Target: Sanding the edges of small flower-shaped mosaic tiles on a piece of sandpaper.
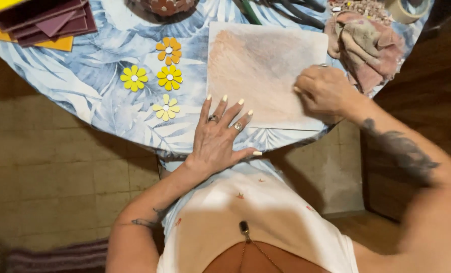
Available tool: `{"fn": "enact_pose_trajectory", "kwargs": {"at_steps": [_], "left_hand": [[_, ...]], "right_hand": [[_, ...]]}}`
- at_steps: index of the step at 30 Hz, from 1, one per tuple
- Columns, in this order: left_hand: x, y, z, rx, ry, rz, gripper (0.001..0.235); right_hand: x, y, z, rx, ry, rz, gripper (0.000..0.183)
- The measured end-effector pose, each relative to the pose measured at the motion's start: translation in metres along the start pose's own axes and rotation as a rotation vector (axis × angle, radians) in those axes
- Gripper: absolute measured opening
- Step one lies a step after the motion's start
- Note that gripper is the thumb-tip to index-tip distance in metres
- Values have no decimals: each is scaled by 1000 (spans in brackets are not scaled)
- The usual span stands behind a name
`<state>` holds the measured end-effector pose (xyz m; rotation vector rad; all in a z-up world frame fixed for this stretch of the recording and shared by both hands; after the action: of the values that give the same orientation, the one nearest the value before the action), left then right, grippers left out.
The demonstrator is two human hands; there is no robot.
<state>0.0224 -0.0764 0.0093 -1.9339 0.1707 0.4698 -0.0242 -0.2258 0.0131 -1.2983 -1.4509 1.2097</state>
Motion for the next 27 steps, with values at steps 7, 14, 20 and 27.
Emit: {"fn": "enact_pose_trajectory", "kwargs": {"at_steps": [7, 14, 20, 27], "left_hand": [[-7, -38, -10, -270, -60, 200, 45], [14, -23, -20, -312, -277, 968, 30], [20, -22, -17, -335, -330, 979, 29], [18, -28, -20, -332, -325, 1020, 28]], "right_hand": [[31, 8, -13, -188, 315, -827, 29], [48, 10, -15, -406, 511, -1108, 27], [51, 9, -21, -419, 539, -1130, 29], [59, -6, -26, -412, 605, -1210, 38]]}}
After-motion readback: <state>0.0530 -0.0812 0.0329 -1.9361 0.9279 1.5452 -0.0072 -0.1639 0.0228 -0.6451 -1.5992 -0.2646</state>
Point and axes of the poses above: each hand's wrist, its own z-axis away from the middle knuckle, its own y-axis out of the palm, x = y × z, the point moved 10 cm from there along -z, towards the middle knuckle
